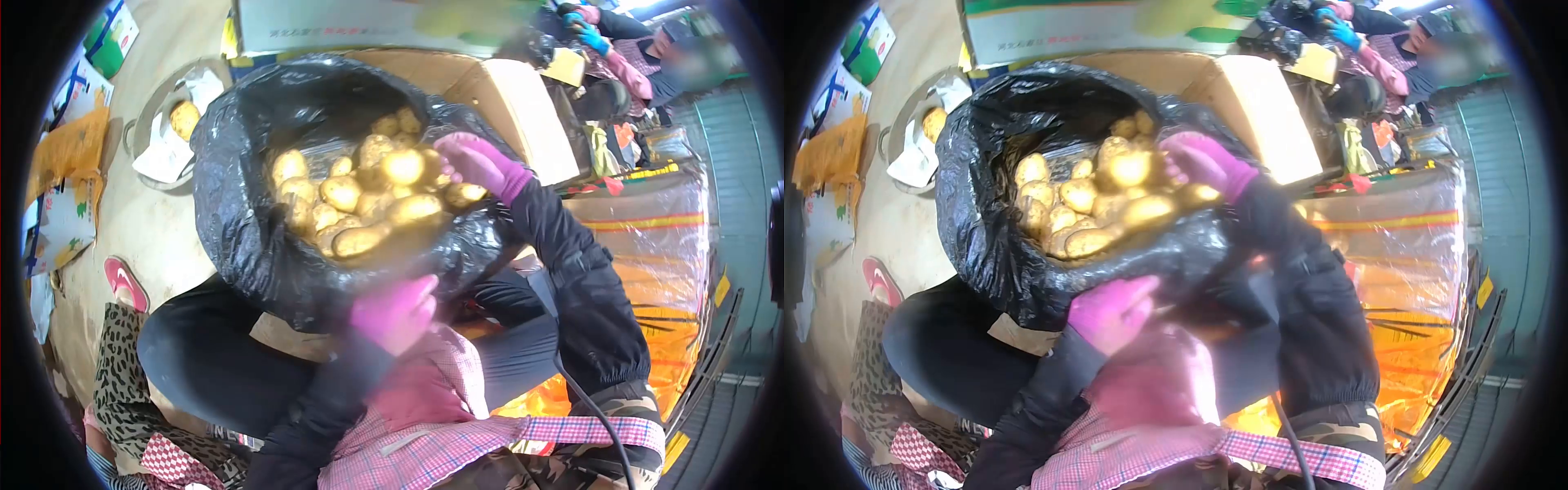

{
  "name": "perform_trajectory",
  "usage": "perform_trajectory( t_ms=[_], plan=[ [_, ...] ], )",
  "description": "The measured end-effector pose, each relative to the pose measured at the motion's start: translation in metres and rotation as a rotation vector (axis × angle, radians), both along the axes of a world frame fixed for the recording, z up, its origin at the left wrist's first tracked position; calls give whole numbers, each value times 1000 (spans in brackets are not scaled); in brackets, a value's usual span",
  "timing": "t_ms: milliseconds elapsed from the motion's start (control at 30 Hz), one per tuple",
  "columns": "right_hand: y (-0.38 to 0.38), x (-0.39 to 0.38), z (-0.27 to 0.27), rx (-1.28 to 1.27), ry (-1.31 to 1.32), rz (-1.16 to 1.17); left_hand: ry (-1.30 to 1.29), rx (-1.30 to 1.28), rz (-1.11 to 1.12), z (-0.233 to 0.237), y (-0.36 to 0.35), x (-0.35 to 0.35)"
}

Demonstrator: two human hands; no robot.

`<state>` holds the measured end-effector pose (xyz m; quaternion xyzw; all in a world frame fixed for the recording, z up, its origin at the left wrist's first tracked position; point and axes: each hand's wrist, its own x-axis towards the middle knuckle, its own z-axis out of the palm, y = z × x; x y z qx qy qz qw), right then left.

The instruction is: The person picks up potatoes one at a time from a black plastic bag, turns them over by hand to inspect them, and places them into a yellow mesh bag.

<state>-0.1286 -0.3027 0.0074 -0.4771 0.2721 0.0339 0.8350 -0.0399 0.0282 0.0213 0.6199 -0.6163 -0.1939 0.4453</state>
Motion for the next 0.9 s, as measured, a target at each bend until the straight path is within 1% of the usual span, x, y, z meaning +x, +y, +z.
perform_trajectory(
  t_ms=[33,67,133,167,200,233,267,300,333,400,433,500,567,600,633,667,700,733,767,800,833,867,900],
  plan=[
    [20,-7,14,-51,-62,-28,160,95,77,0,-4,-4],
    [39,-11,30,-210,108,-112,170,30,88,3,-3,-5],
    [48,-18,27,-493,111,-27,179,-85,125,33,-5,9],
    [49,-15,19,-543,79,-20,138,-190,139,41,-6,16],
    [52,-9,18,-600,86,44,-79,-150,206,50,-4,22],
    [52,-2,18,-660,93,109,-249,-220,282,50,-8,33],
    [52,8,17,-721,104,174,-293,-175,352,40,-10,38],
    [47,21,4,-720,112,228,-337,-126,420,30,-12,43],
    [46,37,3,-883,97,352,-380,-74,484,20,-14,48],
    [47,73,-7,-1199,68,610,-284,367,432,7,-10,46],
    [51,92,-19,-1175,106,706,-350,225,487,-3,-12,42],
    [59,128,-53,-1115,190,893,-478,61,495,-13,-14,43],
    [76,152,-98,-1091,98,956,-615,-26,512,-18,-17,44],
    [91,163,-105,-1076,50,987,-610,-63,497,-13,-19,46],
    [103,173,-111,-1153,180,1052,-606,-99,482,-6,-21,49],
    [121,185,-89,-1227,311,1118,-607,-121,475,-11,-21,50],
    [132,191,-80,-1300,446,1183,-608,-143,467,-16,-21,51],
    [120,185,-99,-1334,80,1173,-610,-165,460,-21,-21,52],
    [92,169,-128,-1347,-281,1135,-617,-165,444,-32,-20,50],
    [74,157,-141,-1341,-635,1070,-636,-151,424,-31,-21,51],
    [81,153,-103,-713,-105,740,-655,-137,404,-29,-21,52],
    [92,148,-60,-83,368,346,-688,-106,380,-14,-22,56],
    [86,133,-57,186,427,240,-722,-80,353,-3,-22,56]
  ],
)
